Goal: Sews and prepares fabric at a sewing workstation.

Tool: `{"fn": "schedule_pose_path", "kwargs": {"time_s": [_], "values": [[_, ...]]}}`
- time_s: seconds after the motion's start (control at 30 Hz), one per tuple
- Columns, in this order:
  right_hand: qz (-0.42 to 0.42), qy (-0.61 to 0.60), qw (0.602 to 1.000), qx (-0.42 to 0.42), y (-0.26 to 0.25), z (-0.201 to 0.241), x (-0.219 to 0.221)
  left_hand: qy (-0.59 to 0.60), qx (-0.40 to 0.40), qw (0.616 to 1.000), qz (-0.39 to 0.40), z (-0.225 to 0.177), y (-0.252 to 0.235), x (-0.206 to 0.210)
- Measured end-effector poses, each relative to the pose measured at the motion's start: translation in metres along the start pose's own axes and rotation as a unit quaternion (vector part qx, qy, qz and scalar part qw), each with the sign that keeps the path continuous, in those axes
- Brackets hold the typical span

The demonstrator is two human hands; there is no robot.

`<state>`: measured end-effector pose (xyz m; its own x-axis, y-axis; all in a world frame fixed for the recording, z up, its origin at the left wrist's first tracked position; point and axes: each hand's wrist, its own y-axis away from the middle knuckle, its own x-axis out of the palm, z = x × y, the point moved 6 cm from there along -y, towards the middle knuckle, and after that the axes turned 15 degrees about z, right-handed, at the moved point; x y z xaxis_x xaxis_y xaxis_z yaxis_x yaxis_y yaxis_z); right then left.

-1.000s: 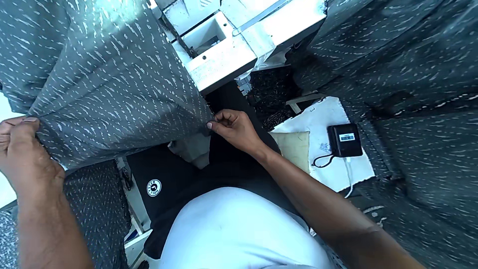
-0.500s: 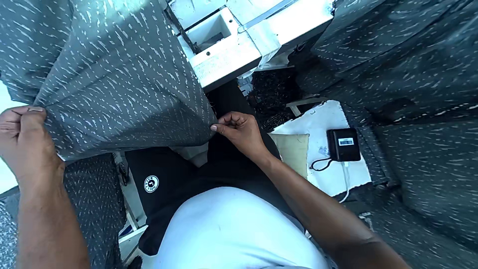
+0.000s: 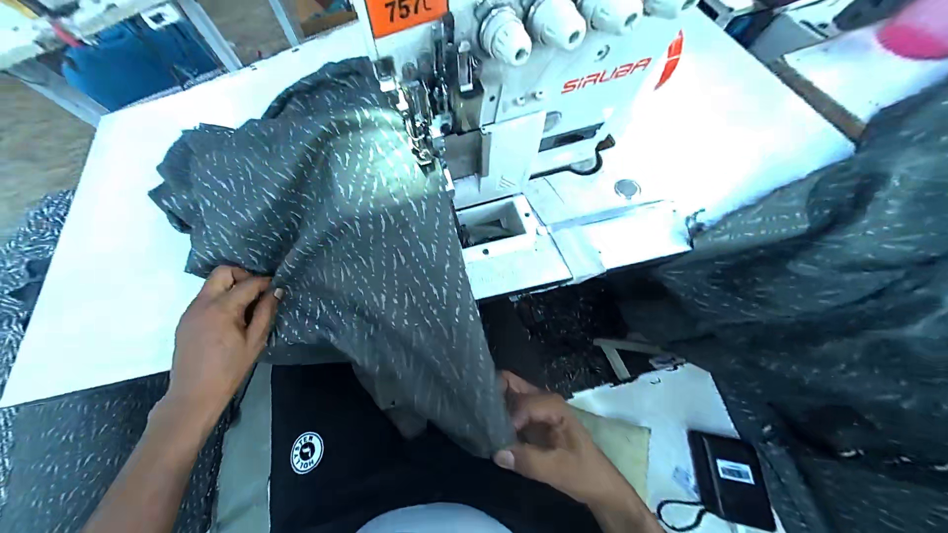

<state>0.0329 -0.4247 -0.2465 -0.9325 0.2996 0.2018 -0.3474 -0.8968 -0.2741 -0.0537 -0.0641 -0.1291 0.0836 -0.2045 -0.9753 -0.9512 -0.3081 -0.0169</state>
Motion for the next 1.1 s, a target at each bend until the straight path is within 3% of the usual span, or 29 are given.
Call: {"fn": "schedule_pose_path", "kwargs": {"time_s": [0.13,0.23,0.37,0.5,0.7,0.9,1.0,1.1], "values": [[0.006,0.020,1.000,0.008,-0.004,-0.002,-0.008,-0.017,0.034,0.998,-0.053,-0.010,0.008,0.000],[0.023,-0.030,0.999,-0.021,-0.007,0.009,0.002,0.097,0.002,0.995,-0.038,0.001,0.009,-0.013],[0.013,-0.047,0.999,-0.021,-0.021,0.012,-0.001,0.366,-0.069,0.926,0.062,0.017,-0.004,-0.023],[-0.004,-0.063,0.997,-0.034,-0.042,0.019,-0.004,0.453,-0.135,0.877,0.092,0.020,-0.028,-0.047],[-0.053,-0.061,0.996,-0.029,-0.065,0.027,-0.011,0.462,-0.138,0.874,0.061,0.037,-0.073,-0.086],[-0.096,-0.088,0.991,-0.019,-0.084,0.040,-0.014,0.411,-0.094,0.906,0.035,0.060,-0.123,-0.119],[-0.112,-0.104,0.988,-0.024,-0.092,0.049,-0.016,0.387,-0.118,0.913,0.051,0.065,-0.148,-0.137],[-0.144,-0.103,0.984,-0.009,-0.101,0.050,-0.020,0.317,-0.192,0.925,0.080,0.078,-0.179,-0.161]]}}
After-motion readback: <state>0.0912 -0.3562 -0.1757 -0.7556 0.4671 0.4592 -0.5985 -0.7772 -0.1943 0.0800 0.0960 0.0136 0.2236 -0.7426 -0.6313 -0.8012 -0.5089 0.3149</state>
